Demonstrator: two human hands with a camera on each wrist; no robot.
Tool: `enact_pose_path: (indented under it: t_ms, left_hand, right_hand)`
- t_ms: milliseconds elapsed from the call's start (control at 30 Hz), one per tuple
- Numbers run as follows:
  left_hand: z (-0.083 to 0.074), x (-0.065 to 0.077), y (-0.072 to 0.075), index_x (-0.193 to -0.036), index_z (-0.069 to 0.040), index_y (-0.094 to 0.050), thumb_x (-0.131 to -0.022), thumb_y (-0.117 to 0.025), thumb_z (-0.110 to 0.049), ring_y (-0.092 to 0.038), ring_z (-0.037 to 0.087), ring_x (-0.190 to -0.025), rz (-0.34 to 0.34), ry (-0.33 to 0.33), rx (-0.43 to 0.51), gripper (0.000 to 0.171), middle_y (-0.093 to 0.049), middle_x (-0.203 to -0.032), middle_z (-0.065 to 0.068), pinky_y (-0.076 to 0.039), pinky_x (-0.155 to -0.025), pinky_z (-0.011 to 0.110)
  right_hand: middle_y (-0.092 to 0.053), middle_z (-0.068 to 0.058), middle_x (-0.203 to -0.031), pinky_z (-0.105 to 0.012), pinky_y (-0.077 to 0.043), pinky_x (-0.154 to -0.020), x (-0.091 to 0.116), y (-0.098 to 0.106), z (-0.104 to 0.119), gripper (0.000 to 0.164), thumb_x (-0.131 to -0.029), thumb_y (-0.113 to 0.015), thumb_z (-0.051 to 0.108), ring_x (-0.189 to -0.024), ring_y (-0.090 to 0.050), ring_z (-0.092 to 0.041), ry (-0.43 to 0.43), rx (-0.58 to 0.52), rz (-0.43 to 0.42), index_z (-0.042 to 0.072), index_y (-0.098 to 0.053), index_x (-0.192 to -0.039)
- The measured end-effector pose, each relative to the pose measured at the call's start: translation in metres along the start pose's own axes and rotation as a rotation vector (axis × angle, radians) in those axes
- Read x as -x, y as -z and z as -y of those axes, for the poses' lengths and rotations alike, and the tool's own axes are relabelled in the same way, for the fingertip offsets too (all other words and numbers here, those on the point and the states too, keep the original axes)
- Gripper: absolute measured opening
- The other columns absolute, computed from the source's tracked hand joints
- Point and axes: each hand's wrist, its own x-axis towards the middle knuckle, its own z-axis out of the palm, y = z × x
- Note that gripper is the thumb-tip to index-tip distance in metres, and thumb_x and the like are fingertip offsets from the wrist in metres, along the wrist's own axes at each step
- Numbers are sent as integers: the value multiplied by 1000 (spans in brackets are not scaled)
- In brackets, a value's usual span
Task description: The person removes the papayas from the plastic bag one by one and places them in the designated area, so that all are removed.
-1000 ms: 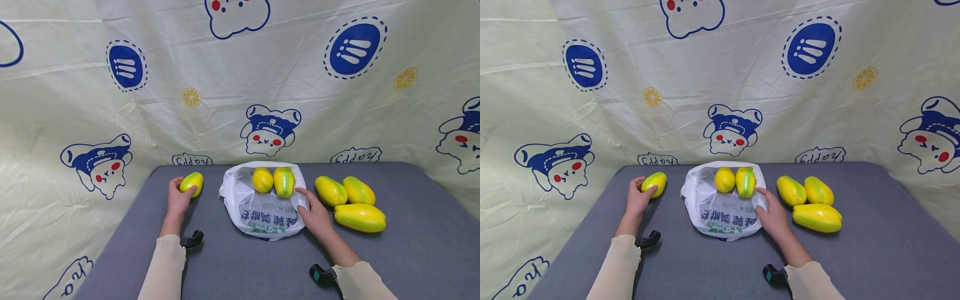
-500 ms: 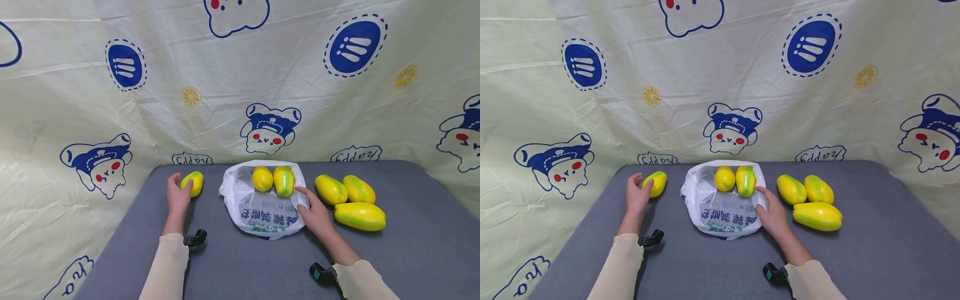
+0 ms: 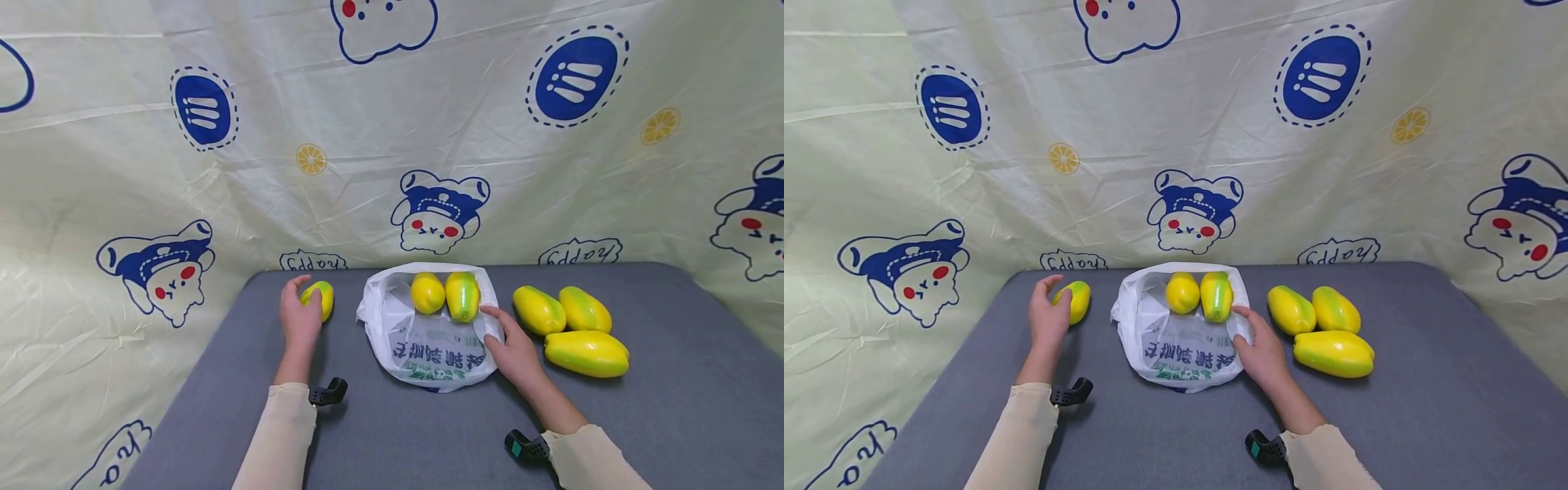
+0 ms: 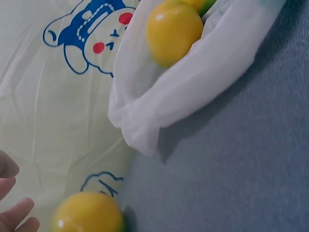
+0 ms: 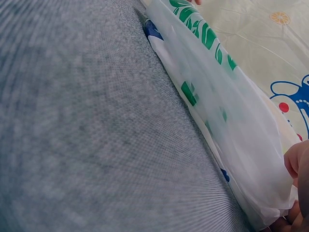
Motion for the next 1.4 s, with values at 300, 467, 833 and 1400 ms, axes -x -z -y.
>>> enact_pose_path:
  t_ms: [300, 467, 833, 1400]
  left_hand:
    - [-22, 11, -8, -122, -6, -61, -92, -59, -8, -47, 32, -136, -49, -184, -34, 30, -59, -133, 14, -6, -126, 51]
    - [-34, 24, -22, -127, -9, -59, -94, -59, -12, -45, 30, -137, 58, -201, 22, 33, -55, -138, 12, -27, -121, 48]
    - [-49, 45, -52, -129, -10, -58, -94, -61, -14, -51, 30, -132, 204, -246, -21, 35, -56, -138, 11, -40, -114, 49]
    - [-60, 60, -114, -135, -13, -53, -96, -61, -17, -45, 32, -137, 439, -124, 28, 40, -48, -145, 10, -37, -116, 50]
  right_hand:
    - [-28, -17, -163, -65, -23, -118, 2, 0, 1, 55, -100, -48, 14, -148, -29, -40, 1, 7, 13, 19, -37, -153]
    - [-28, -17, -163, -65, -23, -118, 2, 1, 1, 54, -100, -49, 15, -147, -29, -40, -9, 9, 6, 20, -37, -152]
    - [-29, -17, -163, -65, -23, -118, 0, -1, 0, 53, -99, -49, 15, -148, -29, -40, -3, 13, 10, 20, -38, -152]
    - [-29, -19, -162, -66, -22, -118, -1, 1, -1, 53, -99, -49, 14, -149, -27, -42, 24, 35, 12, 19, -40, -151]
